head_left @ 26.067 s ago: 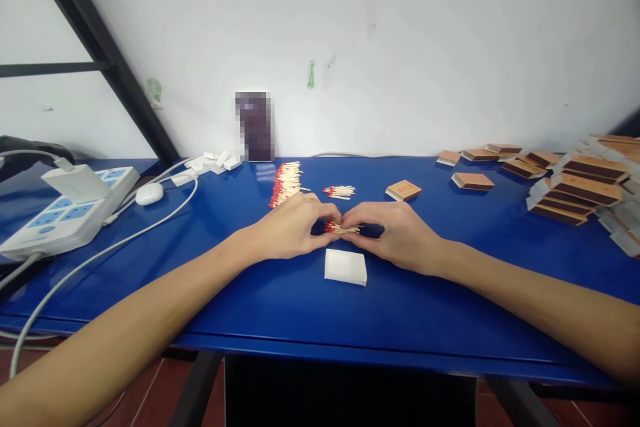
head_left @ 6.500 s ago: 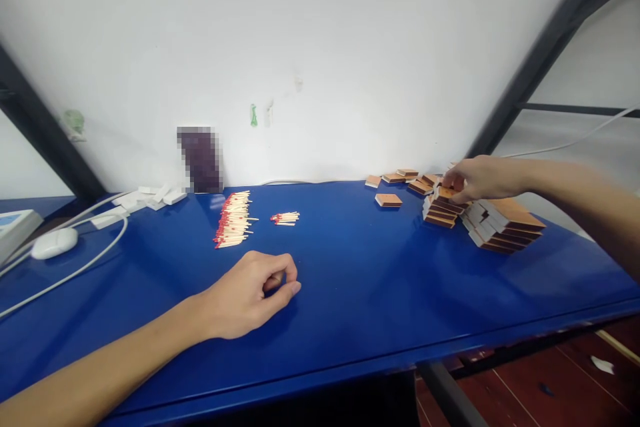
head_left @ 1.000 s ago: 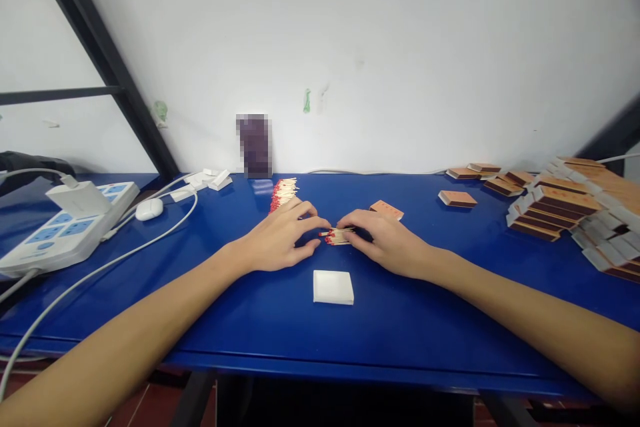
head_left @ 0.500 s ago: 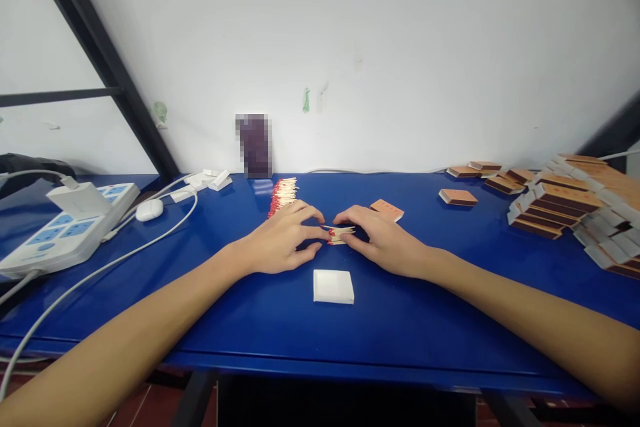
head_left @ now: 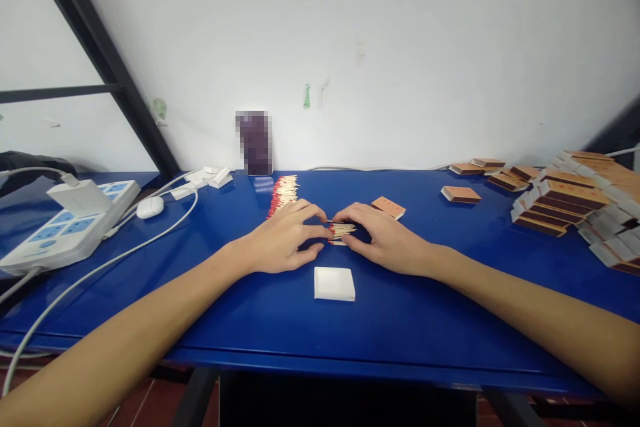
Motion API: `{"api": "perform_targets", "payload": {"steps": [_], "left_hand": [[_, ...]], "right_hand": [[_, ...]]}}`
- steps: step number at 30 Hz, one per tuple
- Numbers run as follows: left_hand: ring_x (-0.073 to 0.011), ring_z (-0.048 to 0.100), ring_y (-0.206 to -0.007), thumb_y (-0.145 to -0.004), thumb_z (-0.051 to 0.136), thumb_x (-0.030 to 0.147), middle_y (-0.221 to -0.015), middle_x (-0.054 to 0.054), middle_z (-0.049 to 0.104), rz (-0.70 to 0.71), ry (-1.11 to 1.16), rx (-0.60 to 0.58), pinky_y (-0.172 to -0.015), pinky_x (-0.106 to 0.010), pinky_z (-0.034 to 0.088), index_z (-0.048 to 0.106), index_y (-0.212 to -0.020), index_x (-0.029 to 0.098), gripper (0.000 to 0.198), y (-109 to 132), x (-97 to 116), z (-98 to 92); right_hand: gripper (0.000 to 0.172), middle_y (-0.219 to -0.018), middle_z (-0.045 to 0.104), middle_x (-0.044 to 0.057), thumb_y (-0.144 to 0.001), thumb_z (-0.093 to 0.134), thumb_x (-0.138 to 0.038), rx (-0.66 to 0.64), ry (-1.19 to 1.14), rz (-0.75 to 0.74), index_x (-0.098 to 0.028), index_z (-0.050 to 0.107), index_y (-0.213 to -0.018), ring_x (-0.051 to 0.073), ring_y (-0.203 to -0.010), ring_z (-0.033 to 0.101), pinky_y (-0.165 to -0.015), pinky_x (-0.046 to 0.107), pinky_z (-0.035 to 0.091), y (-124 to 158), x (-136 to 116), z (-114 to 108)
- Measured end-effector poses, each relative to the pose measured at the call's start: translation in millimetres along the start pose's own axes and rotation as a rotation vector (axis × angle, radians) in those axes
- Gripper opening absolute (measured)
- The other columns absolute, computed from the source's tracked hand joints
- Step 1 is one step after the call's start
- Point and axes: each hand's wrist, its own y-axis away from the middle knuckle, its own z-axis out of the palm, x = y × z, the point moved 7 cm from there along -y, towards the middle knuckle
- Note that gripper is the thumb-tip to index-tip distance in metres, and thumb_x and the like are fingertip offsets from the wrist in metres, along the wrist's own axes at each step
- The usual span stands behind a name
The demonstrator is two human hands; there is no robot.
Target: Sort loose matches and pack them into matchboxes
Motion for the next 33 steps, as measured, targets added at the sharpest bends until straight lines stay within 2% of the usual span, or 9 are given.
{"api": "perform_targets", "payload": {"steps": [5, 11, 17, 20, 27, 33], "left_hand": [[-0.0232, 0.049, -0.112, -0.094, 0.051, 0.027, -0.12, -0.009, 0.056, -0.003, 0.001, 0.0, -0.101, -0.041, 0.042, 0.067, -0.118, 0.021, 0.03, 0, 0, 0.2], [-0.0227, 0.05, -0.112, -0.093, 0.052, 0.026, -0.12, -0.008, 0.056, -0.011, 0.015, -0.011, -0.1, -0.04, 0.042, 0.067, -0.119, 0.021, 0.03, -1, -1, 1.3], [-0.0234, 0.049, -0.111, -0.093, 0.053, 0.025, -0.12, -0.008, 0.056, -0.005, 0.008, -0.018, -0.101, -0.041, 0.042, 0.068, -0.118, 0.021, 0.03, -1, 0, 0.2], [-0.0238, 0.049, -0.111, -0.093, 0.051, 0.024, -0.12, -0.009, 0.055, 0.014, -0.009, -0.013, -0.1, -0.042, 0.042, 0.068, -0.119, 0.022, 0.031, -1, 2, -1.2], [-0.0229, 0.049, -0.106, -0.094, 0.053, 0.027, -0.117, -0.008, 0.057, -0.049, 0.048, -0.058, -0.096, -0.04, 0.042, 0.07, -0.115, 0.023, 0.028, -1, 1, 2.4], [-0.0205, 0.049, -0.097, -0.096, 0.049, 0.026, -0.103, -0.007, 0.056, -0.083, 0.074, -0.071, -0.088, -0.036, 0.043, 0.071, -0.111, 0.021, 0.027, -2, 0, 2.2]], "right_hand": [[0.028, -0.117, 0.061, 0.007, -0.094, 0.05, -0.032, -0.026, -0.023, 0.017, -0.023, 0.053, -0.12, 0.023, -0.108, 0.055, -0.092, 0.042, 0.046, 1, -2, 0], [0.021, -0.111, 0.061, 0.007, -0.093, 0.052, -0.033, -0.033, -0.045, 0.026, -0.022, 0.054, -0.11, 0.023, -0.102, 0.056, -0.088, 0.042, 0.046, 1, -2, -1], [0.022, -0.112, 0.059, 0.007, -0.093, 0.053, -0.036, -0.043, -0.092, 0.017, -0.023, 0.053, -0.111, 0.022, -0.102, 0.055, -0.088, 0.041, 0.046, 0, -1, -4], [0.02, -0.109, 0.056, 0.007, -0.094, 0.05, -0.039, -0.033, -0.111, 0.009, -0.023, 0.053, -0.106, 0.022, -0.099, 0.054, -0.085, 0.04, 0.046, 1, -4, -7], [0.016, -0.103, 0.052, 0.008, -0.092, 0.055, -0.034, -0.025, 0.098, -0.051, -0.022, 0.064, -0.089, 0.023, -0.094, 0.051, -0.083, 0.042, 0.041, 5, -16, -7], [0.015, -0.092, 0.055, 0.005, -0.092, 0.056, -0.032, -0.078, 0.031, -0.003, -0.023, 0.067, -0.088, 0.021, -0.089, 0.051, -0.08, 0.038, 0.04, 4, -15, -2]]}}
